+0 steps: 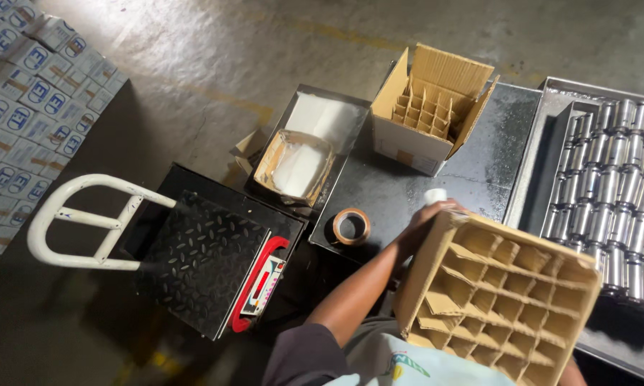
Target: The person packs cylindrical metal parts into plastic bags and places them into a cardboard box with a divider insert. They then seal the box with tape and move it to a stack of similar boxes. The person repeats the process with another box.
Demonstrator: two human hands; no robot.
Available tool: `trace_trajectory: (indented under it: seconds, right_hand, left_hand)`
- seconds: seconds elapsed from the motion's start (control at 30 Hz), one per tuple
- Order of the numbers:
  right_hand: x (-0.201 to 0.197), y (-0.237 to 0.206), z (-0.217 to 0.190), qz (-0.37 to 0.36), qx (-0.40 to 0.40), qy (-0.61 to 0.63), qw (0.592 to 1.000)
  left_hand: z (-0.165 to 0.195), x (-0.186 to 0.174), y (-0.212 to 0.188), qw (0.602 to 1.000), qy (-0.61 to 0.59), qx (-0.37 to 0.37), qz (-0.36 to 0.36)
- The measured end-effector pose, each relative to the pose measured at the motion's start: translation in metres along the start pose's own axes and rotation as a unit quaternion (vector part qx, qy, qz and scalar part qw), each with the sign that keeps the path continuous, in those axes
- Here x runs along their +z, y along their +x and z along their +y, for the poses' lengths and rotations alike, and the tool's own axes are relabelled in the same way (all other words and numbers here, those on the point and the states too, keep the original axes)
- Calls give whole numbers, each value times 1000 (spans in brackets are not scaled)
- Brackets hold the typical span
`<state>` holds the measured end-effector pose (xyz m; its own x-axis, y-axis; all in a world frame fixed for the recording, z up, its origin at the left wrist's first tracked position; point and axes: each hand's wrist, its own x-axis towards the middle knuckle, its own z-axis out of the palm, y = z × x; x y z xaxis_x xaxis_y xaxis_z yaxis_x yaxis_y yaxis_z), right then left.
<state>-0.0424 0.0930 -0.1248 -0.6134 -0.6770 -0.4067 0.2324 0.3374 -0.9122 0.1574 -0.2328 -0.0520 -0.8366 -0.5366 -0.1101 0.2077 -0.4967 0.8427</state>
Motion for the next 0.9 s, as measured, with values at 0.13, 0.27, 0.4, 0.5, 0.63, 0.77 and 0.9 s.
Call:
trace_trajectory:
  seconds: [0.13,0.27,0.4,0.5,0.63,0.77,0.9]
  right_hand:
    - [25,-13,-15,-15,-61,-21,998]
    - [51,-23,-23,-84,-136,-50,986]
    - [70,-22,-15,26,-142,-303,942]
    - [72,-19,-8,76,-210,-401,889]
    - [62,-18,-18,61,-201,-465,860]
    - [67,-28,-51,87,-326,-503,795]
    - [99,-41,-79,8,-229,-308,923]
  left_hand:
    - [-14,-44,-20,963,150,-35,220]
    - [-31,-53,-16,792,443,-56,417]
    - [-55,-37,-14,767,508,-16,391]
    - [-75,-28,-31,876,353,114,307]
    - [-87,-21,-69,970,-49,-71,227]
    - [-83,-11,-90,970,-200,-138,28]
    - [-95,18,-73,976,-161,-103,100]
